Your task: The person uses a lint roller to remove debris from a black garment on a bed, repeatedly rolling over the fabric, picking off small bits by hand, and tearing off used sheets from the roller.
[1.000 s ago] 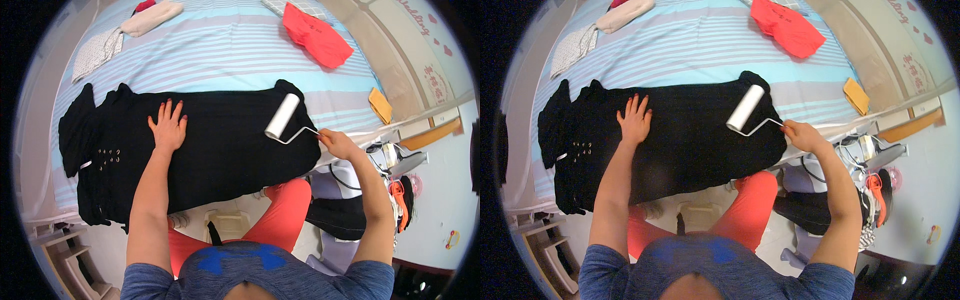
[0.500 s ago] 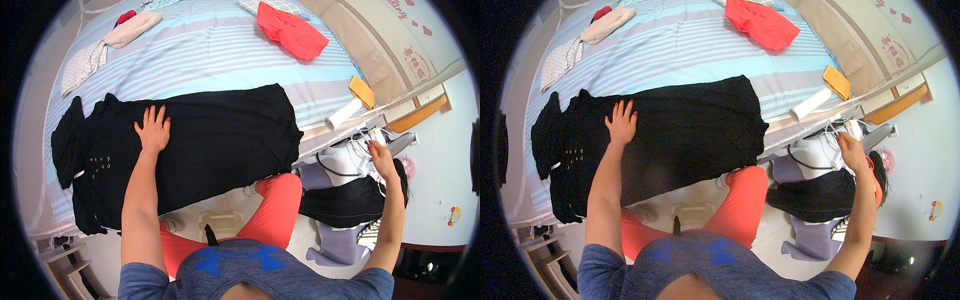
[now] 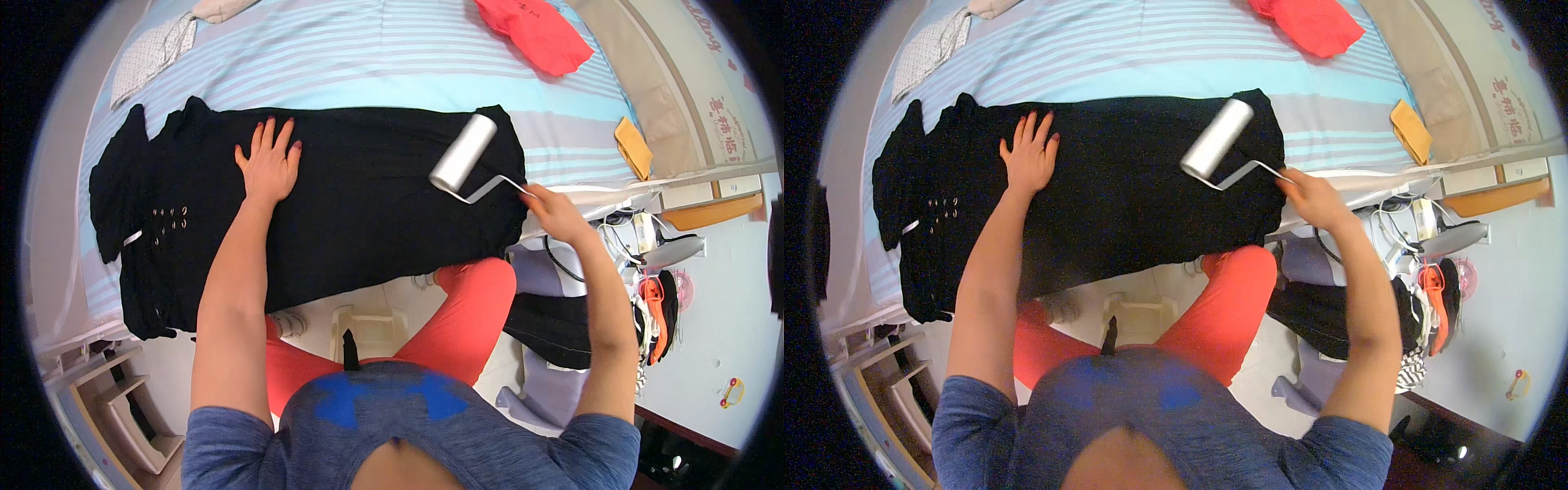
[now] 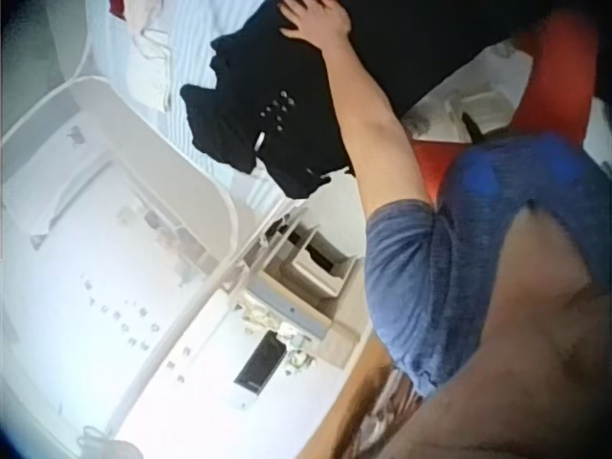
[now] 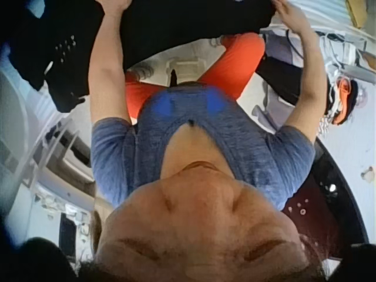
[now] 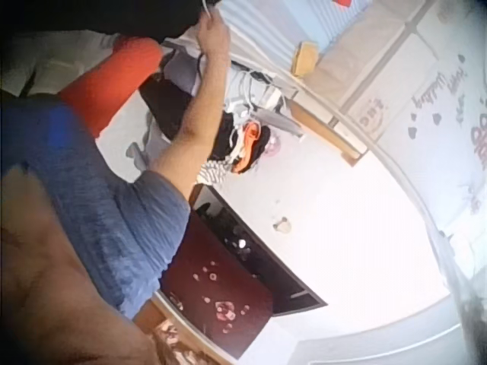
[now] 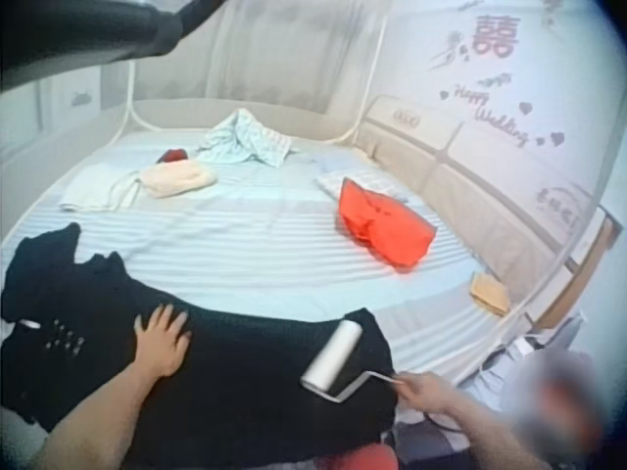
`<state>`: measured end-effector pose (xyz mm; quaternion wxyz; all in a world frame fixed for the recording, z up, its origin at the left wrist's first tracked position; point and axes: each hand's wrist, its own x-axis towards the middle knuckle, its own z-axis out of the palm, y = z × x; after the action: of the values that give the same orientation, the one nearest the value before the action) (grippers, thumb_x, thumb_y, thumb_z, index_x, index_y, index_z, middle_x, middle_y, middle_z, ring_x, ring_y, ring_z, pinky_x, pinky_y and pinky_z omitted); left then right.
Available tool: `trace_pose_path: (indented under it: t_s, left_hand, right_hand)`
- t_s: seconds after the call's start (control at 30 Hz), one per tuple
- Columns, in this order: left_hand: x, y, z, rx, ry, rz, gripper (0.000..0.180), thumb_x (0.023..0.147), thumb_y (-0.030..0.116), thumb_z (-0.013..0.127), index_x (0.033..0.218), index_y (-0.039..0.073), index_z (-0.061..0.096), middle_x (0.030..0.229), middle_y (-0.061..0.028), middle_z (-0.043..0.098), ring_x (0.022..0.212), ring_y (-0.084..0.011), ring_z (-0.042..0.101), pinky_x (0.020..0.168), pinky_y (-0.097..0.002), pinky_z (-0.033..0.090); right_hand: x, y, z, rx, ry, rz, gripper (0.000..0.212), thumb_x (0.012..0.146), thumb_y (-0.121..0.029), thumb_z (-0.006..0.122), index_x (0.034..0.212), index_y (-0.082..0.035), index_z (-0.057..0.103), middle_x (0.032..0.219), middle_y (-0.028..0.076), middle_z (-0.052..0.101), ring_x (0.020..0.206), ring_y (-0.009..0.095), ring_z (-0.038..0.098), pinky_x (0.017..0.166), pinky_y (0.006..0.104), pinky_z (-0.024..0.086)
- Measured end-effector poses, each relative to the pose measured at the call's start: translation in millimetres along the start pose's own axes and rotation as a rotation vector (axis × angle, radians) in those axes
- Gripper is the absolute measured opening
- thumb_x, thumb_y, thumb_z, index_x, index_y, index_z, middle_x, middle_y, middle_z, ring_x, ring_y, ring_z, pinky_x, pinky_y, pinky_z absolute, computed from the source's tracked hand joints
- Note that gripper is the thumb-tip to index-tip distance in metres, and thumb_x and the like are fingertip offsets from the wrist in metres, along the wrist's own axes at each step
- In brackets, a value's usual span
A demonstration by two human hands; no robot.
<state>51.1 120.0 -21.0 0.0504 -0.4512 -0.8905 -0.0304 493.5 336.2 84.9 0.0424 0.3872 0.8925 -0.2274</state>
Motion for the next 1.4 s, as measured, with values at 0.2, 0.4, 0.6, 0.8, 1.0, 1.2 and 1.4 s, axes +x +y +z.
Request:
trace_pose_path:
  t_s: [0.2,0.4,0.6,0.8,1.0,1.2,1.4]
  left_hand:
    - [6.0,-2.8,3.3,-0.047,-0.004,-0.008,0.050,0.099,0.046,0.037,0.145,0.027,0.039,0.154,-0.0085,0.030,0.144,-0.0251,0.024,0.108,-0.0678,0.016]
    - [-11.3,-31.9,-4.7,-0.087,-0.077,0.113,0.051,0.100,0.043,0.037,0.148,0.026,0.033,0.155,-0.0070,0.029,0.144,-0.0246,0.024,0.111,-0.0606,0.017]
    - [-113.0,-54.2,-31.4,-0.027,0.140,0.119,0.050,0.099,0.036,0.041,0.146,0.021,0.038,0.153,-0.0082,0.033,0.143,-0.0261,0.028,0.112,-0.0574,0.017]
    - [-133.6,-63.1,-27.2,0.026,0.090,0.060,0.050,0.099,0.036,0.040,0.147,0.021,0.037,0.153,-0.0077,0.032,0.142,-0.0253,0.028,0.113,-0.0554,0.017]
    - [-137.1,-69.9,-19.6,0.030,0.101,0.047,0.050,0.099,0.037,0.041,0.146,0.023,0.037,0.153,-0.0072,0.032,0.142,-0.0248,0.029,0.111,-0.0572,0.019]
    - [-131.5,-66.0,-20.5,0.020,0.118,0.046,0.050,0.098,0.037,0.042,0.146,0.023,0.038,0.153,-0.0074,0.033,0.141,-0.0250,0.030,0.111,-0.0571,0.020]
    - [-155.3,-106.8,-21.7,-0.213,0.127,0.068,0.046,0.094,0.024,0.053,0.139,0.012,0.047,0.147,-0.0098,0.041,0.139,-0.0250,0.035,0.111,-0.0524,0.023]
  right_hand:
    - [-128.3,72.0,-58.1,-0.278,0.135,0.257,0.028,0.094,-0.027,0.053,0.115,-0.010,0.062,0.092,0.025,0.066,0.089,0.043,0.063,0.076,0.0480,0.049]
    - [-221.0,42.9,-75.6,-0.386,0.356,0.268,0.030,0.097,-0.024,0.051,0.118,-0.006,0.061,0.083,0.025,0.066,0.077,0.039,0.066,0.068,0.0447,0.050]
    - [-166.8,-73.8,43.4,-0.098,0.263,-0.306,0.039,0.085,-0.014,0.064,0.123,-0.015,0.059,0.097,0.015,0.070,0.072,0.031,0.069,0.058,0.0415,0.055]
    - [-97.4,-109.5,140.7,-0.293,0.278,-0.545,0.029,0.083,-0.026,0.069,0.110,-0.018,0.061,0.068,0.006,0.055,0.054,0.026,0.060,0.045,0.0394,0.049]
    - [-161.5,-26.6,97.7,-0.500,0.132,-0.156,0.027,0.092,-0.033,0.058,0.116,-0.021,0.058,0.074,0.014,0.064,0.061,0.033,0.065,0.049,0.0433,0.052]
    - [-211.2,9.5,41.4,-0.510,0.230,0.176,0.029,0.095,-0.028,0.053,0.122,-0.016,0.054,0.074,0.019,0.065,0.069,0.039,0.065,0.059,0.0501,0.051]
    - [-233.9,6.1,16.4,-0.336,0.380,0.403,0.031,0.096,-0.028,0.051,0.120,-0.010,0.059,0.073,0.025,0.063,0.070,0.043,0.063,0.060,0.0495,0.046]
